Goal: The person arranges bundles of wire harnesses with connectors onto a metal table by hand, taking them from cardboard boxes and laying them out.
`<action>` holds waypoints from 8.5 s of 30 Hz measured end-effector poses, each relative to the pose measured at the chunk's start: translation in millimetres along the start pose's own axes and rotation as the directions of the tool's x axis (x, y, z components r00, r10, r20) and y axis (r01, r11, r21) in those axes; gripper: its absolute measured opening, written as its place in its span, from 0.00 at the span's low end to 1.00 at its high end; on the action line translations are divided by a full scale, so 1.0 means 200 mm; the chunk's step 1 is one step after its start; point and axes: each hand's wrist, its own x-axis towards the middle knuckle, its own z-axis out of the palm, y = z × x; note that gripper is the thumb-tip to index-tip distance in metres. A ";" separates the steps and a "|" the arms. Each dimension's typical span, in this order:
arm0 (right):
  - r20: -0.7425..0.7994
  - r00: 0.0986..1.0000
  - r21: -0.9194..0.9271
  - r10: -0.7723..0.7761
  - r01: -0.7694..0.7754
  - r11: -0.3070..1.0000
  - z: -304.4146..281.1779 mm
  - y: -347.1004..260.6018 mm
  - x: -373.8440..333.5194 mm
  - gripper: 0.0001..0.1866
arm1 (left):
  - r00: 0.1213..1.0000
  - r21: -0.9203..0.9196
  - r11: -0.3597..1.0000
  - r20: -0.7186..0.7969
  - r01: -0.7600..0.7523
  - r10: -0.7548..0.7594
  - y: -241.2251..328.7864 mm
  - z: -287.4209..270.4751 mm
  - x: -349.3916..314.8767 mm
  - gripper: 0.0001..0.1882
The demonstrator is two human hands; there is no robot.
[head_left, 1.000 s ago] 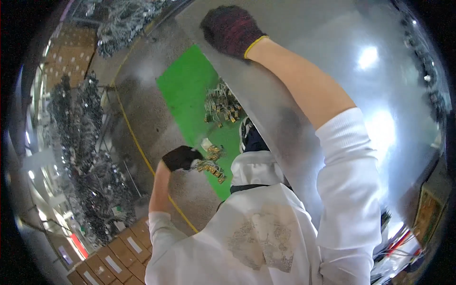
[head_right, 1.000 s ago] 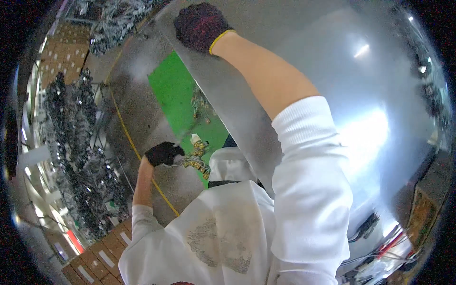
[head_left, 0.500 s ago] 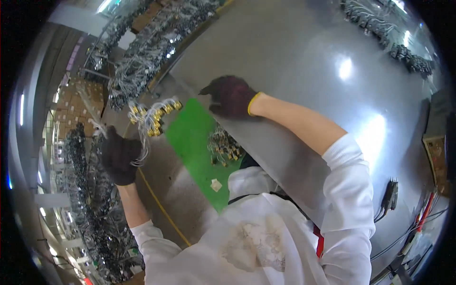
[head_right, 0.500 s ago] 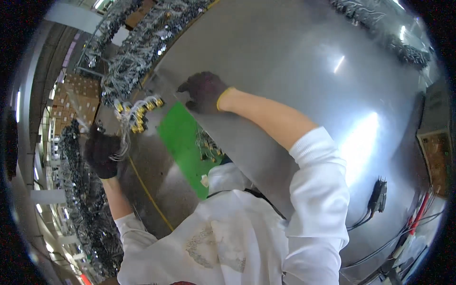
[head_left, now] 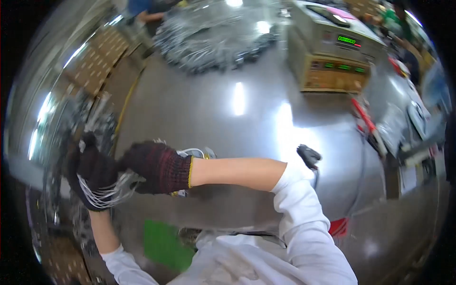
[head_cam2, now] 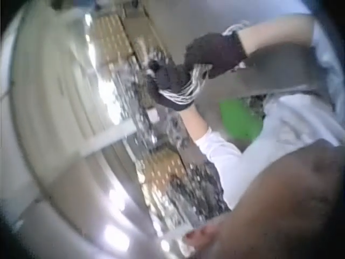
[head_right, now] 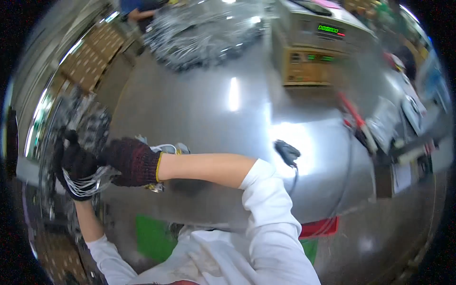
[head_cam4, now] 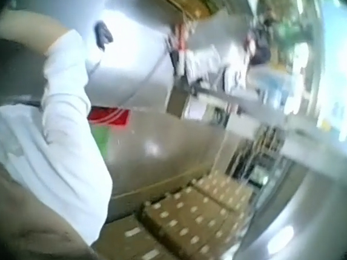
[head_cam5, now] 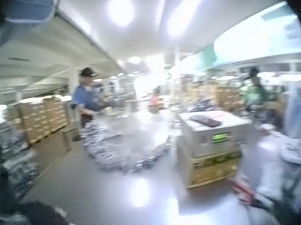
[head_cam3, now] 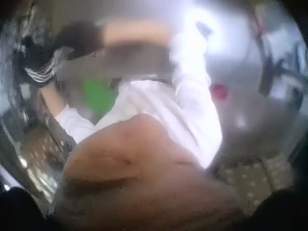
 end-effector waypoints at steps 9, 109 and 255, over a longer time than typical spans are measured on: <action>0.223 0.973 -0.421 0.057 0.043 0.906 -0.35 0.28 -0.39 0.08 | 0.690 0.169 0.954 0.660 0.247 -0.296 -0.24 0.64 0.22 0.17; -0.262 0.792 -0.374 0.551 -0.610 0.699 -0.58 0.63 -0.70 0.17 | 0.635 0.733 -0.343 0.680 -0.587 0.366 -1.08 0.08 0.52 0.35; -0.329 0.724 -0.605 0.606 -0.655 0.454 -0.54 -0.14 -1.00 0.14 | 0.302 0.268 0.144 0.885 -0.953 0.354 -1.43 0.32 0.86 0.22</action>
